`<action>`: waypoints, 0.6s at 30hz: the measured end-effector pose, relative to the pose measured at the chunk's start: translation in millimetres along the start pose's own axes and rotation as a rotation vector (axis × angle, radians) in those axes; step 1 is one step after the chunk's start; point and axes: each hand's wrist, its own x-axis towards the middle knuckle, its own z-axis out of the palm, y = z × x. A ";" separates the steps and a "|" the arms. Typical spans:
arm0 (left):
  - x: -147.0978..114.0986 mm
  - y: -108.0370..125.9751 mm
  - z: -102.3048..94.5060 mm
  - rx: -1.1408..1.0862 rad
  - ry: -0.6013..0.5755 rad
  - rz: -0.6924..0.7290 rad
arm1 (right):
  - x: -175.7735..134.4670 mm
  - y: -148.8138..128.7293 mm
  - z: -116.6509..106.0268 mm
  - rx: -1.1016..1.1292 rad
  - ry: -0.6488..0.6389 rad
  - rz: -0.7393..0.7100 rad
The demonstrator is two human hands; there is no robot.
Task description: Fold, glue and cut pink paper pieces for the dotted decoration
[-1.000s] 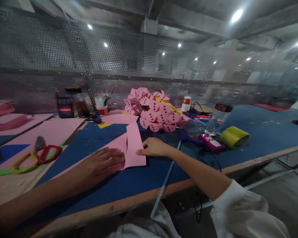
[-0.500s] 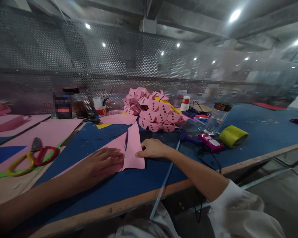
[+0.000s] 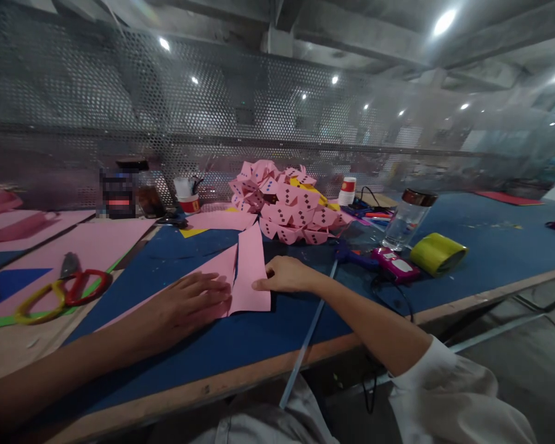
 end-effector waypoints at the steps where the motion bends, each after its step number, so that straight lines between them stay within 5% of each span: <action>1: -0.5 -0.7 -0.1 0.004 -0.006 0.002 | -0.9 -0.7 -0.4 0.021 -0.004 -0.005; 18: -2.3 -2.1 0.2 0.016 -0.008 0.000 | -2.3 -0.4 2.6 -0.013 -0.009 -0.016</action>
